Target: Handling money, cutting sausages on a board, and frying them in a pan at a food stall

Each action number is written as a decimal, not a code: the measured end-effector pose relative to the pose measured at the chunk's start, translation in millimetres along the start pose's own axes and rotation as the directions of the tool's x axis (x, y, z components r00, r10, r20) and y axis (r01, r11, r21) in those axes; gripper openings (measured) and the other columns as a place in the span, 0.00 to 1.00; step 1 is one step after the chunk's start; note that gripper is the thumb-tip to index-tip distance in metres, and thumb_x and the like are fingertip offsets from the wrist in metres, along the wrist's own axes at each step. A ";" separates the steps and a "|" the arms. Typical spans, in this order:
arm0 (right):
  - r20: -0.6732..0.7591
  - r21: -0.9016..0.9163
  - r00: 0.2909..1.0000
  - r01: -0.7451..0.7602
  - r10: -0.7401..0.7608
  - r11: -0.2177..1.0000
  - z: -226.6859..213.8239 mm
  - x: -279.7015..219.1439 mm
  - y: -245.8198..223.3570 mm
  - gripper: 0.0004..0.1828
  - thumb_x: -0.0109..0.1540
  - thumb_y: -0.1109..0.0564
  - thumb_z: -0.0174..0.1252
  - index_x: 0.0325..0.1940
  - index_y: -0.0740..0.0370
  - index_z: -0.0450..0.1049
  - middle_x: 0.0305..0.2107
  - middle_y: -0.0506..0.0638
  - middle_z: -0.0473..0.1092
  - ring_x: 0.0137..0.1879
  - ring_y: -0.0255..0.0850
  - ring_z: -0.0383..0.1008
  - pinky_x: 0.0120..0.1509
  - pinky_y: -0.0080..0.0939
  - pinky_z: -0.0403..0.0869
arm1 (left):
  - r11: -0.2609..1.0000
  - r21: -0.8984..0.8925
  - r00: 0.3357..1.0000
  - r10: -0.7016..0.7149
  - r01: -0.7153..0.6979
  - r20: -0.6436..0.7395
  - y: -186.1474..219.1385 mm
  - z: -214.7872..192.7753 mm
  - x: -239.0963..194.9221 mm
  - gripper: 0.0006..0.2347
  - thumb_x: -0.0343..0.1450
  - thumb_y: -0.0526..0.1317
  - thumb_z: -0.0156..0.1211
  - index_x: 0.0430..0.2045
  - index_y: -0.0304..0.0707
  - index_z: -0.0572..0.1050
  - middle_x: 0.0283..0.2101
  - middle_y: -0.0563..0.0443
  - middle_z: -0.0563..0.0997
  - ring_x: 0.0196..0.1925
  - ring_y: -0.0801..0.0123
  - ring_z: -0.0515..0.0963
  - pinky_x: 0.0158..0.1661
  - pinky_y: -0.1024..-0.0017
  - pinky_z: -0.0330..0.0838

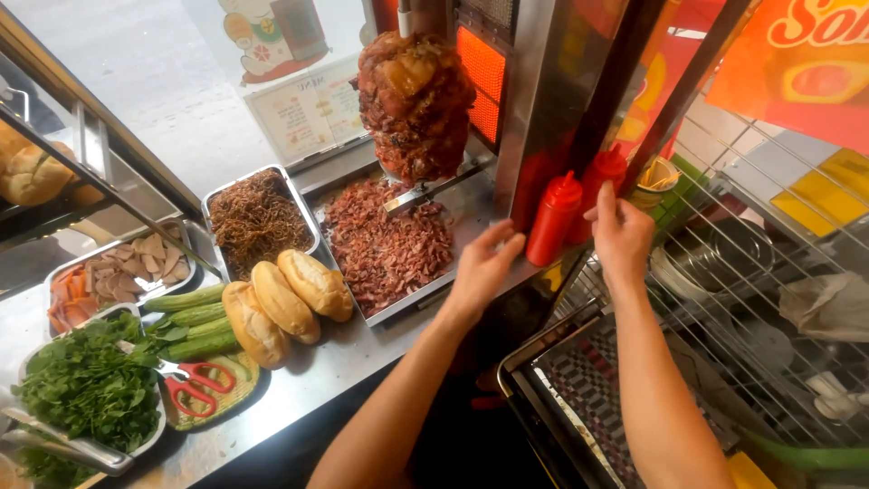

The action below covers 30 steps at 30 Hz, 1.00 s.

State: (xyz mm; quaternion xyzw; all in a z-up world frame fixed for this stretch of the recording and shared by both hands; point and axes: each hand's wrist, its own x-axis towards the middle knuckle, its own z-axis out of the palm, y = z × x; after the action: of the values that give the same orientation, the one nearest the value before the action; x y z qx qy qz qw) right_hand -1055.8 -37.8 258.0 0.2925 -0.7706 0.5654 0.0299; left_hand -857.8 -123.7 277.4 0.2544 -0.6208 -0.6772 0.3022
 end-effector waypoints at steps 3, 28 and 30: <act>-0.018 0.005 0.999 0.029 -0.029 1.000 3.4 39.2 10.0 0.23 0.75 0.42 0.54 0.32 0.53 0.81 0.14 0.47 0.68 0.25 0.37 0.70 0.37 0.37 0.70 | 0.953 0.298 0.992 -0.027 0.063 -0.124 -13.8 -3.0 52.7 0.29 0.69 0.53 0.63 0.63 0.39 0.71 0.58 0.37 0.79 0.55 0.47 0.82 0.54 0.53 0.76; 0.211 -0.603 0.977 0.159 -0.036 0.782 48.6 121.4 43.1 0.23 0.65 0.37 0.59 0.49 0.55 0.82 0.34 0.60 0.79 0.47 0.64 0.79 0.51 0.61 0.79 | 0.643 0.764 0.971 0.151 0.043 -0.183 -24.6 5.4 132.6 0.24 0.67 0.47 0.67 0.51 0.27 0.71 0.47 0.29 0.80 0.48 0.30 0.82 0.46 0.42 0.79; 0.215 -0.598 0.975 0.177 -0.057 0.781 47.1 123.5 42.7 0.21 0.65 0.39 0.59 0.50 0.55 0.82 0.34 0.60 0.79 0.47 0.64 0.79 0.51 0.62 0.79 | 0.660 0.750 0.972 0.156 0.030 -0.177 -26.5 4.9 132.7 0.25 0.68 0.47 0.67 0.53 0.26 0.71 0.46 0.28 0.80 0.47 0.30 0.82 0.45 0.42 0.80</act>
State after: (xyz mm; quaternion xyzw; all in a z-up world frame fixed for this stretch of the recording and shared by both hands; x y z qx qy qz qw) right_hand -1165.2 -123.0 251.1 0.3655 -0.8919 0.2518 0.0869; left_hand -955.1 -215.3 255.6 0.4094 -0.8139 -0.3179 0.2627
